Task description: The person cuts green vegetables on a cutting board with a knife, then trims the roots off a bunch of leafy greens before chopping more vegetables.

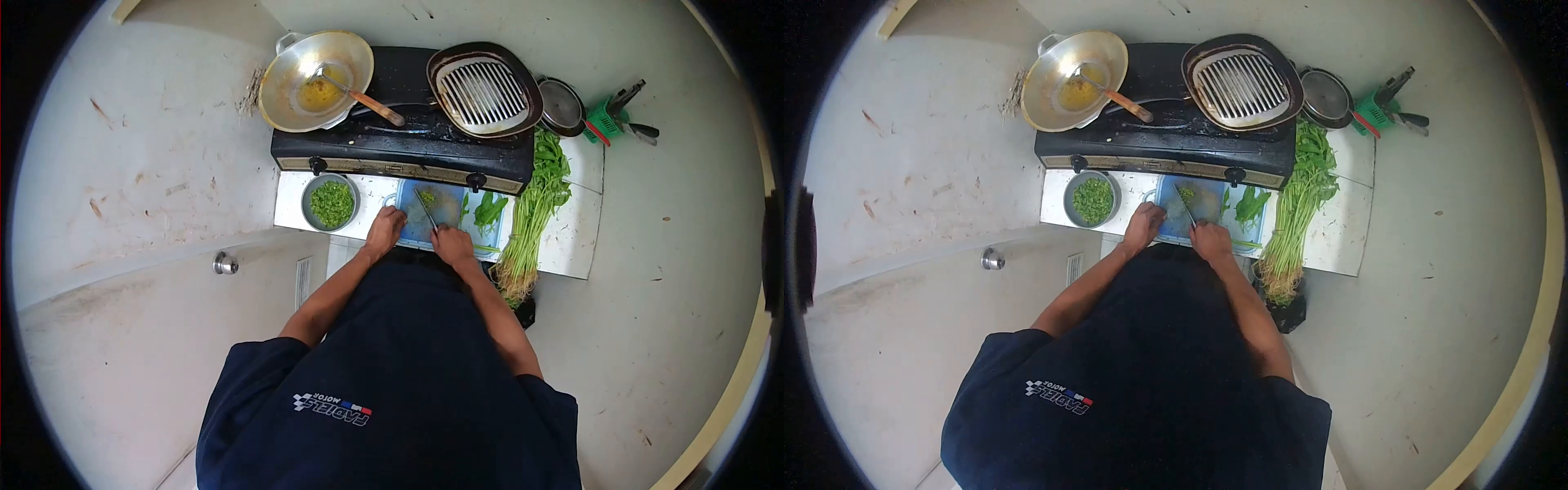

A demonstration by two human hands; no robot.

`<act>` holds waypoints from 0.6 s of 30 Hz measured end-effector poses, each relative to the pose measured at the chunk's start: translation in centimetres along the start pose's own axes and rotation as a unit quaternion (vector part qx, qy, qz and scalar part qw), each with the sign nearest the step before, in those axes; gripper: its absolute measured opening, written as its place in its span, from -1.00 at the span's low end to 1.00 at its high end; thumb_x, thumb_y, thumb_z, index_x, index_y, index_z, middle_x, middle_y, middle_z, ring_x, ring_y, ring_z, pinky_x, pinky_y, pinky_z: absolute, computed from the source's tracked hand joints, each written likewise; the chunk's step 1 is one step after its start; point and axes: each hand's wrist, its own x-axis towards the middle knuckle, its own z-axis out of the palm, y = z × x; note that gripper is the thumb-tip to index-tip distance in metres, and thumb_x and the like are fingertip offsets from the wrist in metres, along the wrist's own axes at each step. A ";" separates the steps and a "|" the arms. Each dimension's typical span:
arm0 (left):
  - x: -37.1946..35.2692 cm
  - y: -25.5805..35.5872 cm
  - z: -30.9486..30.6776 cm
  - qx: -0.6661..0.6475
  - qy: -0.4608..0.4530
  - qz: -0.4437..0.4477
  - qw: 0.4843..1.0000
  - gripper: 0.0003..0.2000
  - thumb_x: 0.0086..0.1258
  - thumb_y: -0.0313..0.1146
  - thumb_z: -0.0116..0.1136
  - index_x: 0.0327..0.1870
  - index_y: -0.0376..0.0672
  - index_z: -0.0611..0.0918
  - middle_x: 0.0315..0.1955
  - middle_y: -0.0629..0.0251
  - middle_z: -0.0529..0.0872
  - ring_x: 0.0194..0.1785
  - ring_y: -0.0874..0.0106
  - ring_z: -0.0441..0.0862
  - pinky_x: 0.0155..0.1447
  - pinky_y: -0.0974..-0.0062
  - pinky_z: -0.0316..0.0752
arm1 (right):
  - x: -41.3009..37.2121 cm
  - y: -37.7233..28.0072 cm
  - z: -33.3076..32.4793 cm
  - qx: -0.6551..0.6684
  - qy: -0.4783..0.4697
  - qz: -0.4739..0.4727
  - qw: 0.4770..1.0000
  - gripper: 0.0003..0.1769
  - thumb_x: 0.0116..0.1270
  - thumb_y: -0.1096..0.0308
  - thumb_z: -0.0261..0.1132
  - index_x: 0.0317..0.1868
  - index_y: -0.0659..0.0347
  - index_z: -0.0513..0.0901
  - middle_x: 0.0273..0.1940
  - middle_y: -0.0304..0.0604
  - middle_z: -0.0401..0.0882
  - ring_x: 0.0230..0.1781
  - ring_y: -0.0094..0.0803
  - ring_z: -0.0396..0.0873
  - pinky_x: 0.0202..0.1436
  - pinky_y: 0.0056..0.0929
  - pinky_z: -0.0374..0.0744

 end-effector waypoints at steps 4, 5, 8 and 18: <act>0.5 1.0 0.6 -0.053 -0.018 -0.064 0.996 -0.93 0.37 -0.54 0.25 -0.20 -0.26 0.72 -0.32 0.07 0.66 -0.25 0.07 0.67 -0.13 0.23 0.57 | 0.3 0.3 -0.3 0.018 -0.016 -0.016 1.000 -0.53 0.55 0.04 0.11 -0.23 0.32 0.68 -0.38 0.15 0.75 -0.34 0.10 0.76 -0.17 0.04 0.71; 0.6 1.4 0.7 -0.052 -0.024 -0.082 0.995 -0.93 0.37 -0.54 0.26 -0.19 -0.26 0.72 -0.32 0.08 0.65 -0.27 0.10 0.67 -0.15 0.25 0.57 | 0.2 0.3 -0.3 0.026 -0.018 -0.019 0.999 -0.54 0.54 0.05 0.11 -0.23 0.32 0.68 -0.38 0.16 0.75 -0.33 0.10 0.76 -0.16 0.05 0.70; 0.2 2.0 1.8 -0.072 0.002 -0.107 0.992 -0.93 0.36 -0.54 0.30 -0.19 -0.26 0.72 -0.34 0.12 0.63 -0.31 0.19 0.67 -0.19 0.29 0.56 | -0.5 0.3 0.3 0.040 -0.016 -0.044 0.998 -0.54 0.53 0.05 0.12 -0.21 0.32 0.69 -0.36 0.17 0.75 -0.31 0.10 0.76 -0.15 0.06 0.70; 0.4 2.7 2.3 -0.071 0.041 -0.099 0.992 -0.96 0.31 -0.61 0.31 -0.26 -0.33 0.71 -0.37 0.14 0.64 -0.37 0.30 0.67 -0.22 0.40 0.57 | -1.7 0.3 0.9 0.052 -0.035 -0.042 0.997 -0.54 0.50 0.04 0.17 -0.20 0.33 0.71 -0.35 0.16 0.76 -0.30 0.08 0.77 -0.16 0.05 0.70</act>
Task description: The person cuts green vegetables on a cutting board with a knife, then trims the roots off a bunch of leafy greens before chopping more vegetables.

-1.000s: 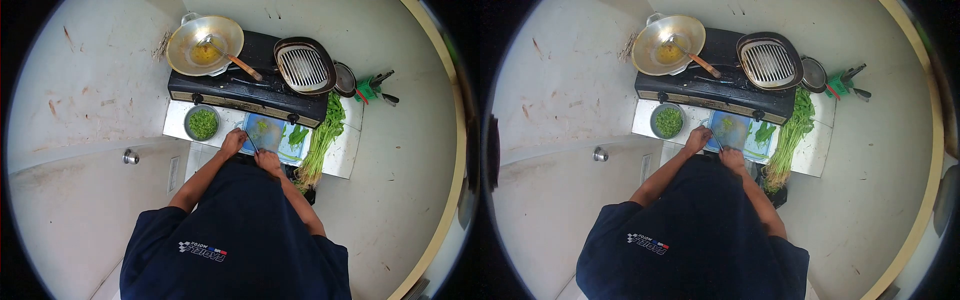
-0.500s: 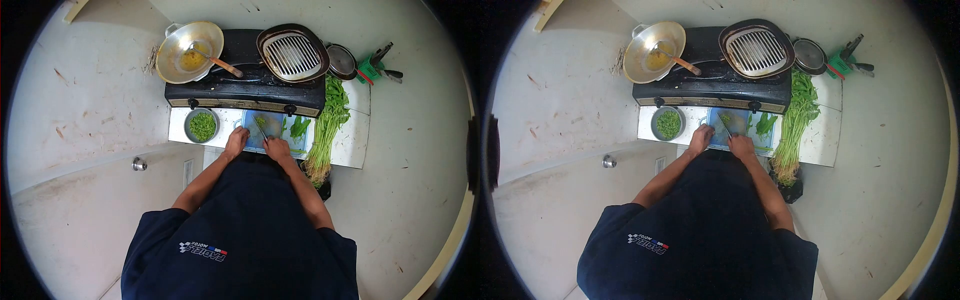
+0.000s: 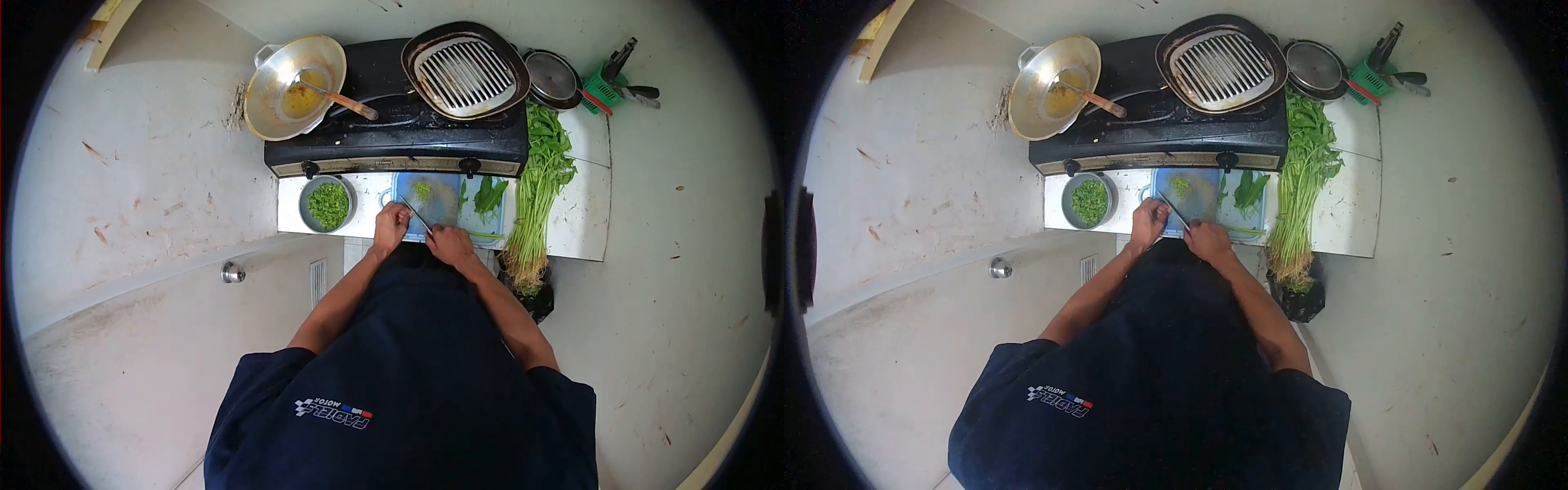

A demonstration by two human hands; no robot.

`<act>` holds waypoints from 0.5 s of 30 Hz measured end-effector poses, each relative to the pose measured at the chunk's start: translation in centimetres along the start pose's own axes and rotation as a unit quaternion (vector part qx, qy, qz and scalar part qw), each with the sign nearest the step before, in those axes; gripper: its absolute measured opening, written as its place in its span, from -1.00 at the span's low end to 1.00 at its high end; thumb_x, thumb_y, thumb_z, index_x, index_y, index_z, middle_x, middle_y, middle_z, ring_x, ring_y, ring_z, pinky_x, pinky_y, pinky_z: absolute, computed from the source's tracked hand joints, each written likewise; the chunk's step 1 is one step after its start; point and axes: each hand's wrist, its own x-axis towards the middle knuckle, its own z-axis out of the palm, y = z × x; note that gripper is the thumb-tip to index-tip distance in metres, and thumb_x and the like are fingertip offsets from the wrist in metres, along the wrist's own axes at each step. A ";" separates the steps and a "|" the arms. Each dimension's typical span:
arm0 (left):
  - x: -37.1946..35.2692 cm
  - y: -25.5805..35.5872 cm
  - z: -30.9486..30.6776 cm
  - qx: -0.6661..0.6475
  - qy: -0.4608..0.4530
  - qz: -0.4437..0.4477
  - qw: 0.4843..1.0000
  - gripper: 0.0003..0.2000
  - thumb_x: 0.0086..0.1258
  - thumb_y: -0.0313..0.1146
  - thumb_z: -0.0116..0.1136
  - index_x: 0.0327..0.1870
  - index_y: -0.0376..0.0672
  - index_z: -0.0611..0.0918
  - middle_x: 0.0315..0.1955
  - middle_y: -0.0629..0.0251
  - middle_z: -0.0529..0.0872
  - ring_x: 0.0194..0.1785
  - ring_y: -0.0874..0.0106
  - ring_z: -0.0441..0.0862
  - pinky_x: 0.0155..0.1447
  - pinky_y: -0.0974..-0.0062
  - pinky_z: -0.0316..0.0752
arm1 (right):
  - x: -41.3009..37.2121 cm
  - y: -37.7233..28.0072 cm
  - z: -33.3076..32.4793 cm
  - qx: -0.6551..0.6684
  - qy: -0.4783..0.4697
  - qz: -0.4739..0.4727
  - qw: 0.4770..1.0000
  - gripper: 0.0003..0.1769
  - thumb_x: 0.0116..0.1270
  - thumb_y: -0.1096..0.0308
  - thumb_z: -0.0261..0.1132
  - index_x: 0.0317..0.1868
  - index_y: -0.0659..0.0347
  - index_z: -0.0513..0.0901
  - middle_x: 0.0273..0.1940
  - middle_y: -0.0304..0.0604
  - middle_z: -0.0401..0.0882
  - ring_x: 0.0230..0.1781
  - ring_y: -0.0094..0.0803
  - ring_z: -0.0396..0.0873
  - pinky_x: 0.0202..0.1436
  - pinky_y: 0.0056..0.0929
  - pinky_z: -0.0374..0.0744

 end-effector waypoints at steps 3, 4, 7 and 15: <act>0.2 0.5 -0.4 0.003 -0.013 -0.025 1.000 -0.92 0.30 -0.53 0.38 -0.25 -0.32 0.73 -0.35 0.11 0.70 -0.32 0.27 0.70 -0.17 0.36 0.58 | 0.0 -0.2 -0.3 0.005 0.010 -0.011 1.000 -0.56 0.50 0.05 0.19 -0.23 0.32 0.71 -0.36 0.15 0.76 -0.33 0.06 0.77 -0.19 0.01 0.71; 0.2 0.7 -0.5 0.005 -0.010 -0.015 1.000 -0.93 0.30 -0.56 0.36 -0.26 -0.33 0.72 -0.35 0.12 0.68 -0.34 0.29 0.70 -0.19 0.39 0.59 | 0.2 -0.2 -0.3 0.000 0.014 -0.016 1.000 -0.56 0.50 0.06 0.19 -0.24 0.32 0.72 -0.36 0.15 0.76 -0.34 0.06 0.77 -0.20 0.00 0.71; 0.1 0.8 -0.4 0.007 -0.005 0.004 1.000 -0.96 0.30 -0.62 0.32 -0.27 -0.35 0.71 -0.36 0.14 0.66 -0.37 0.34 0.70 -0.23 0.44 0.61 | 0.7 -0.2 0.0 -0.014 0.025 -0.027 0.999 -0.57 0.50 0.07 0.19 -0.27 0.30 0.73 -0.38 0.13 0.76 -0.37 0.05 0.77 -0.22 -0.03 0.71; -0.1 1.1 -0.1 -0.015 0.013 -0.022 1.000 -0.96 0.29 -0.63 0.30 -0.27 -0.36 0.71 -0.37 0.14 0.67 -0.36 0.35 0.73 -0.22 0.43 0.62 | 2.6 -0.7 0.4 -0.023 0.015 -0.038 0.999 -0.55 0.53 0.10 0.16 -0.27 0.37 0.69 -0.40 0.15 0.75 -0.38 0.03 0.77 -0.21 -0.02 0.69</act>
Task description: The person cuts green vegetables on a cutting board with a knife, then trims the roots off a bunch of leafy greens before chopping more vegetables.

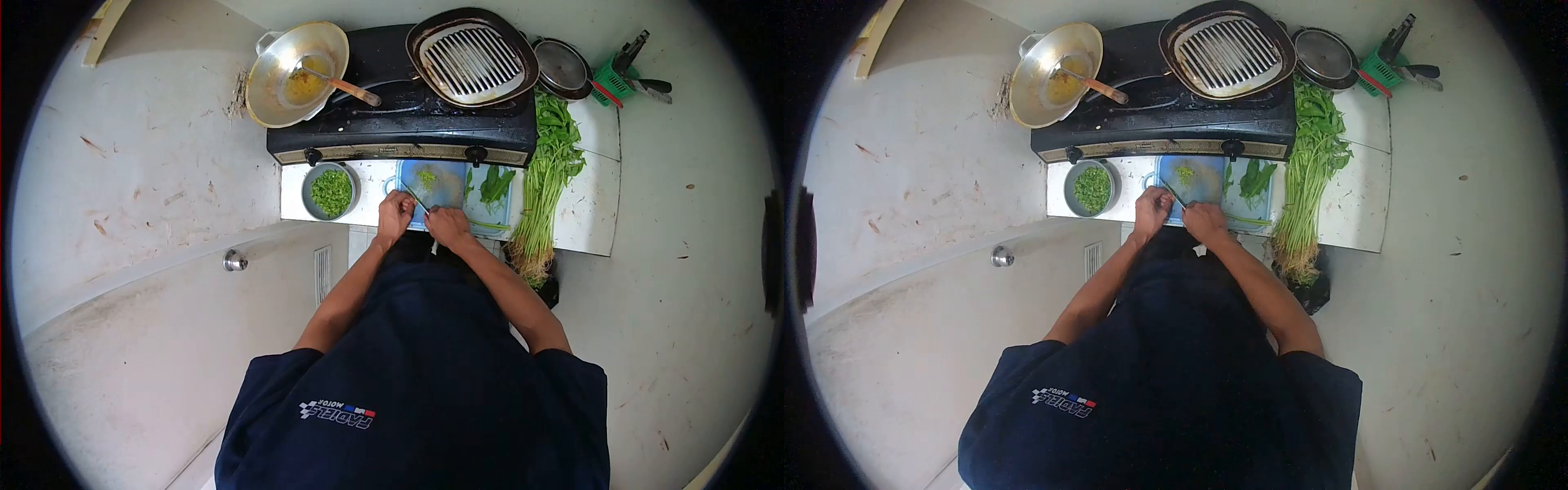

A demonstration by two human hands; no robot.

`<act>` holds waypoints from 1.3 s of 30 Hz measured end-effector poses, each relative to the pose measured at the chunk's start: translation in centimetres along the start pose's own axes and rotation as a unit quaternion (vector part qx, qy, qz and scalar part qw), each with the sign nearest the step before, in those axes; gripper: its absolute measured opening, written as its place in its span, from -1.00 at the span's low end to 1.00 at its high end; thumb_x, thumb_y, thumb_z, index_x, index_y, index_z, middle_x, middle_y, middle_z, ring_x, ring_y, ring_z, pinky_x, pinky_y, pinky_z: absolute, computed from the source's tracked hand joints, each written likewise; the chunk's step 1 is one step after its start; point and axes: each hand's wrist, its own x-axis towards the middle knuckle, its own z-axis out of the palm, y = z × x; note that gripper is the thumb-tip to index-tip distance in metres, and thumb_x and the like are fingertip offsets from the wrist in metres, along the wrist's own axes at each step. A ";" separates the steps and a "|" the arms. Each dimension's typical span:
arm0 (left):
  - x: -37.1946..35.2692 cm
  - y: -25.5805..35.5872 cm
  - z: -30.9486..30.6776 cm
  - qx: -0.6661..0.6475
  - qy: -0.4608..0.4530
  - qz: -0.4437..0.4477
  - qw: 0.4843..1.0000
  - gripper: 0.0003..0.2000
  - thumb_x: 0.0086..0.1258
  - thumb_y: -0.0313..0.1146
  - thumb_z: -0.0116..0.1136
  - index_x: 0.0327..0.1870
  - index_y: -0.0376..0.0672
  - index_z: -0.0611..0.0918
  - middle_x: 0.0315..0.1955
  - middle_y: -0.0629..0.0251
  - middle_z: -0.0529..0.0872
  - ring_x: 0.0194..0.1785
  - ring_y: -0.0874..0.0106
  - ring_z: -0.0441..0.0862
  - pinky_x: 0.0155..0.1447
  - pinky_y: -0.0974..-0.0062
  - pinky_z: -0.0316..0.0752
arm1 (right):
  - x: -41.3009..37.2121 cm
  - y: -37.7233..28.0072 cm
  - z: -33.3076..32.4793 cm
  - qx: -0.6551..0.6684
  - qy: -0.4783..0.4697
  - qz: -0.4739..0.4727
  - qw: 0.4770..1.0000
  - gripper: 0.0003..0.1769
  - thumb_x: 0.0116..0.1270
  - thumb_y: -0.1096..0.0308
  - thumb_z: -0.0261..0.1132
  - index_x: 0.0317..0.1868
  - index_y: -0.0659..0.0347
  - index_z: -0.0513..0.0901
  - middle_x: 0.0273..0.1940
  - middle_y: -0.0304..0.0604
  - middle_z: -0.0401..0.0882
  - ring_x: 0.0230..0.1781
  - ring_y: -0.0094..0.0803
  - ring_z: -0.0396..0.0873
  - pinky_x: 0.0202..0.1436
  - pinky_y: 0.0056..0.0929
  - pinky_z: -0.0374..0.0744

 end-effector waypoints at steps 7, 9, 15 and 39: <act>-0.2 0.0 0.1 0.006 0.010 -0.003 1.000 -0.98 0.32 -0.61 0.28 -0.28 -0.35 0.71 -0.36 0.14 0.65 -0.38 0.33 0.70 -0.22 0.42 0.61 | -1.4 0.2 -0.2 -0.031 -0.011 -0.013 0.999 -0.56 0.54 0.11 0.14 -0.31 0.32 0.72 -0.39 0.13 0.76 -0.36 -0.01 0.79 -0.24 -0.07 0.71; -0.3 0.1 0.1 0.008 0.014 0.007 1.000 -0.96 0.31 -0.61 0.28 -0.27 -0.34 0.70 -0.35 0.13 0.64 -0.38 0.31 0.68 -0.23 0.41 0.59 | -2.3 0.7 -0.6 -0.041 -0.015 -0.012 0.999 -0.55 0.54 0.12 0.15 -0.36 0.25 0.77 -0.37 0.07 0.77 -0.34 -0.04 0.79 -0.26 -0.10 0.72; -0.5 -0.8 0.3 0.014 0.010 0.033 0.999 -0.89 0.28 -0.63 0.25 -0.19 -0.33 0.66 -0.32 0.11 0.59 -0.37 0.26 0.62 -0.24 0.38 0.56 | -2.1 0.7 -1.2 -0.018 -0.037 0.030 0.999 -0.56 0.55 0.10 0.12 -0.27 0.29 0.75 -0.35 0.13 0.77 -0.32 0.00 0.79 -0.22 -0.02 0.71; -0.6 -0.8 0.3 -0.006 0.016 0.016 1.000 -0.94 0.31 -0.63 0.25 -0.25 -0.34 0.71 -0.34 0.11 0.66 -0.37 0.31 0.68 -0.19 0.41 0.61 | -1.0 -0.6 0.4 -0.015 0.027 0.026 0.999 -0.58 0.51 0.08 0.18 -0.28 0.29 0.73 -0.41 0.12 0.75 -0.37 0.02 0.77 -0.23 -0.03 0.70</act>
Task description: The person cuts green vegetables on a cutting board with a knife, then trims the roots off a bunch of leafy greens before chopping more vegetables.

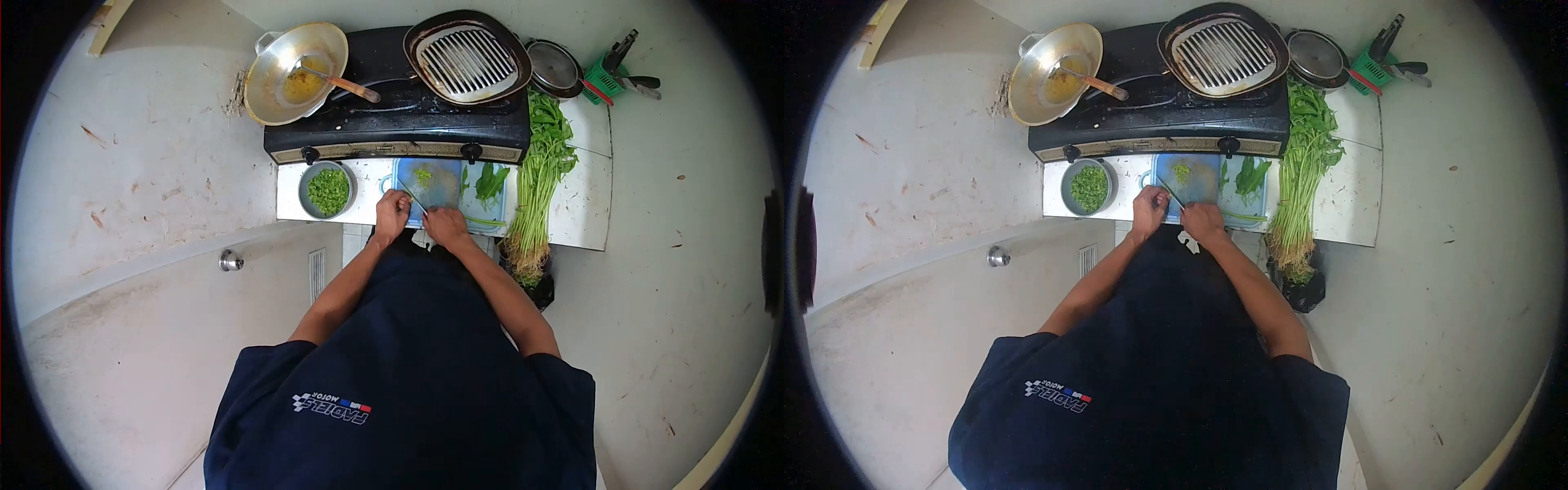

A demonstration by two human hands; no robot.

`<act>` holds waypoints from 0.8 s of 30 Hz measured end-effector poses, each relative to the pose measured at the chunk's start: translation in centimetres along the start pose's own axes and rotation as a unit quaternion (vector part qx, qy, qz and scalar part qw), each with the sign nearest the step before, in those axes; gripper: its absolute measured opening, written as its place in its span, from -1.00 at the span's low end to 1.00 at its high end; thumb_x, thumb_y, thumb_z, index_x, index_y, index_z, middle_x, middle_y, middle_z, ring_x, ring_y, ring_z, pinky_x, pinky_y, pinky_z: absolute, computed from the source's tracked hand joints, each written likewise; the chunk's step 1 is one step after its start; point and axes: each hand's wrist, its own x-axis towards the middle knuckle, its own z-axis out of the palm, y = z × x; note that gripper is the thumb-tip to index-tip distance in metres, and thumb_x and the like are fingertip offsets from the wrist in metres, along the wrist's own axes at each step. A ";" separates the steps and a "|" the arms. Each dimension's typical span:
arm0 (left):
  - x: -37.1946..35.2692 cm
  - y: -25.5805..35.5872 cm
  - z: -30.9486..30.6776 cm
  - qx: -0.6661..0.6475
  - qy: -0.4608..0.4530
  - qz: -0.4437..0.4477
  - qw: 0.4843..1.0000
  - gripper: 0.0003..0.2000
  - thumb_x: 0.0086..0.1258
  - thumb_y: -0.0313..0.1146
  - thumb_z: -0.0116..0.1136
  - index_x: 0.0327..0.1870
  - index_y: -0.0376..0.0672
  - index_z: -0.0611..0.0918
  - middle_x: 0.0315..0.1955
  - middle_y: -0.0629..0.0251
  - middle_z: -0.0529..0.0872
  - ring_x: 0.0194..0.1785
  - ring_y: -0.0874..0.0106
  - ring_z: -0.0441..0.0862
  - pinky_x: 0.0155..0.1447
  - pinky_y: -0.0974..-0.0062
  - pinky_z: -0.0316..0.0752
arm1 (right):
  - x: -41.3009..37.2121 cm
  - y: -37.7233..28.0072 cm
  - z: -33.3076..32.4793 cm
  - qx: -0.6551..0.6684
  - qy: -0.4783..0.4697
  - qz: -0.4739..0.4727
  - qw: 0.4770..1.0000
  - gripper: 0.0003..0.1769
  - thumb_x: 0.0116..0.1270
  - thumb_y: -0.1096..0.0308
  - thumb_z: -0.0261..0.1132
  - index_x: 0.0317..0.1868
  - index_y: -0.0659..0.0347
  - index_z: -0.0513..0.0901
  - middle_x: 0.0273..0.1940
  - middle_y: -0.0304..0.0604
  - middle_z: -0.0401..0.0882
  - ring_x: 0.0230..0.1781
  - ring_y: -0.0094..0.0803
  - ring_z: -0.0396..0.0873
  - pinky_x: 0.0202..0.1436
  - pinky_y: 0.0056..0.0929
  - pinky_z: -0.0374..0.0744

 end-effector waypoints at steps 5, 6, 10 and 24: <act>0.1 0.6 -0.5 0.003 -0.004 0.009 1.000 -0.94 0.33 -0.62 0.22 -0.25 -0.34 0.71 -0.34 0.09 0.67 -0.38 0.29 0.68 -0.21 0.40 0.60 | -1.0 0.3 0.2 -0.009 -0.003 -0.011 1.000 -0.57 0.51 0.08 0.18 -0.31 0.29 0.74 -0.40 0.11 0.75 -0.36 0.01 0.77 -0.21 -0.03 0.70; 0.0 0.5 -0.4 0.004 -0.004 0.015 1.000 -0.94 0.34 -0.62 0.21 -0.26 -0.34 0.71 -0.34 0.09 0.67 -0.38 0.28 0.68 -0.21 0.39 0.60 | -1.1 0.4 0.3 -0.009 -0.004 -0.013 1.000 -0.57 0.50 0.09 0.18 -0.32 0.29 0.74 -0.39 0.11 0.76 -0.36 0.01 0.78 -0.21 -0.03 0.70; -0.3 -0.3 0.0 0.016 0.005 0.045 0.999 -0.94 0.35 -0.61 0.20 -0.26 -0.33 0.71 -0.35 0.07 0.68 -0.38 0.25 0.67 -0.22 0.36 0.58 | 0.1 -0.1 0.9 0.013 0.002 -0.008 1.000 -0.55 0.51 0.09 0.16 -0.31 0.30 0.76 -0.38 0.12 0.76 -0.35 0.02 0.78 -0.19 -0.04 0.70; 0.0 -0.4 -0.2 -0.029 0.000 0.003 1.000 -0.95 0.29 -0.64 0.28 -0.27 -0.35 0.72 -0.37 0.08 0.69 -0.36 0.25 0.73 -0.21 0.38 0.63 | -0.4 1.0 -0.4 -0.002 0.000 0.013 1.000 -0.53 0.53 0.08 0.13 -0.30 0.31 0.74 -0.38 0.19 0.75 -0.35 0.08 0.76 -0.19 0.00 0.70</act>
